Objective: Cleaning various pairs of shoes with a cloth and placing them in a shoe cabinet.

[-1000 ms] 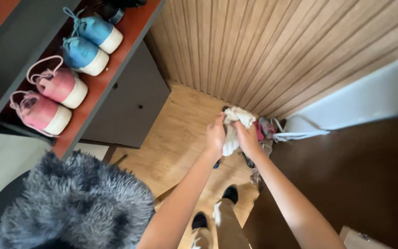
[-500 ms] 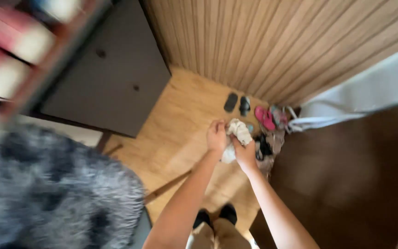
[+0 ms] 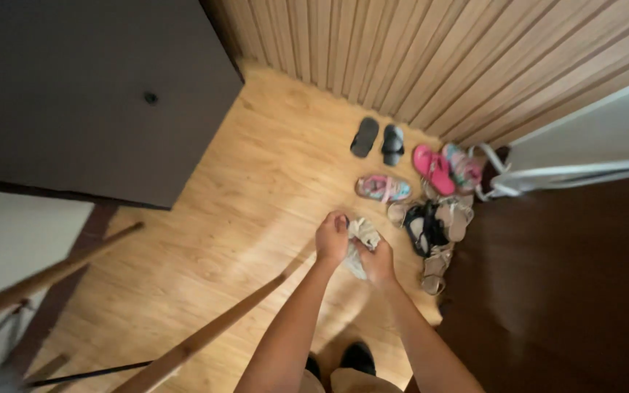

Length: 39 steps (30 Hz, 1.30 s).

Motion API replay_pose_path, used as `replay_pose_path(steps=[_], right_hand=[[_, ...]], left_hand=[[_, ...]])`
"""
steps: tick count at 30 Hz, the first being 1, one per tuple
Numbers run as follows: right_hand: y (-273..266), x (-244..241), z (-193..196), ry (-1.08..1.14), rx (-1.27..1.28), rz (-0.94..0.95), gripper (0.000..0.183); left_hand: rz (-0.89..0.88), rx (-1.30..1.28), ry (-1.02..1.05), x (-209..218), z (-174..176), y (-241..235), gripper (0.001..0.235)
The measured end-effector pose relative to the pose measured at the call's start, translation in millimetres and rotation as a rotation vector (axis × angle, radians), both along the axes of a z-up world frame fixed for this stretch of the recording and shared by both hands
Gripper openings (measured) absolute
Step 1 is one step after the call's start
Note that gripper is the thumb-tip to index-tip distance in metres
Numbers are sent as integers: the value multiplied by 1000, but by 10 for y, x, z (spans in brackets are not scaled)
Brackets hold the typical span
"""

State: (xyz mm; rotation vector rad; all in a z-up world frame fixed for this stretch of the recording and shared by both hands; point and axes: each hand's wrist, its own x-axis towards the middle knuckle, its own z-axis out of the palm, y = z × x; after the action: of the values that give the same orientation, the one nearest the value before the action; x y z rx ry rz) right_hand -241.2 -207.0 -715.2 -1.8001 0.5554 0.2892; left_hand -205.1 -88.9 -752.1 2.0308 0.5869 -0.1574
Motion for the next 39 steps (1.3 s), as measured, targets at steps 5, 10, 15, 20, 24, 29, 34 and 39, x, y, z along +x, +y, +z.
replay_pose_path(steps=[5, 10, 15, 20, 24, 29, 34, 39], right_hand=[[-200, -63, -1102, 112, -254, 202, 56], [-162, -24, -1589, 256, -341, 295, 89], [28, -116, -2243, 121, 132, 34, 56], [74, -298, -2473, 153, 112, 86, 39], [-44, -393, -2216, 95, 37, -39, 44], [-133, -19, -1043, -43, -85, 103, 38], [-294, 397, -27, -472, -138, 183, 58], [-341, 891, 1436, -558, -256, 222, 47]], left_hand=[[-86, 36, -17, -13, -1086, -21, 25], [-97, 24, -7, -178, -1703, 15, 30], [-14, -213, 356, -317, -2530, -37, 61], [23, -262, 443, -386, -2734, -122, 68], [375, -786, 297, -597, -2550, -301, 61], [481, -931, 197, -104, -1249, -372, 43], [395, -897, 105, 414, 509, -411, 66], [263, -659, -68, 944, 1188, -406, 45]])
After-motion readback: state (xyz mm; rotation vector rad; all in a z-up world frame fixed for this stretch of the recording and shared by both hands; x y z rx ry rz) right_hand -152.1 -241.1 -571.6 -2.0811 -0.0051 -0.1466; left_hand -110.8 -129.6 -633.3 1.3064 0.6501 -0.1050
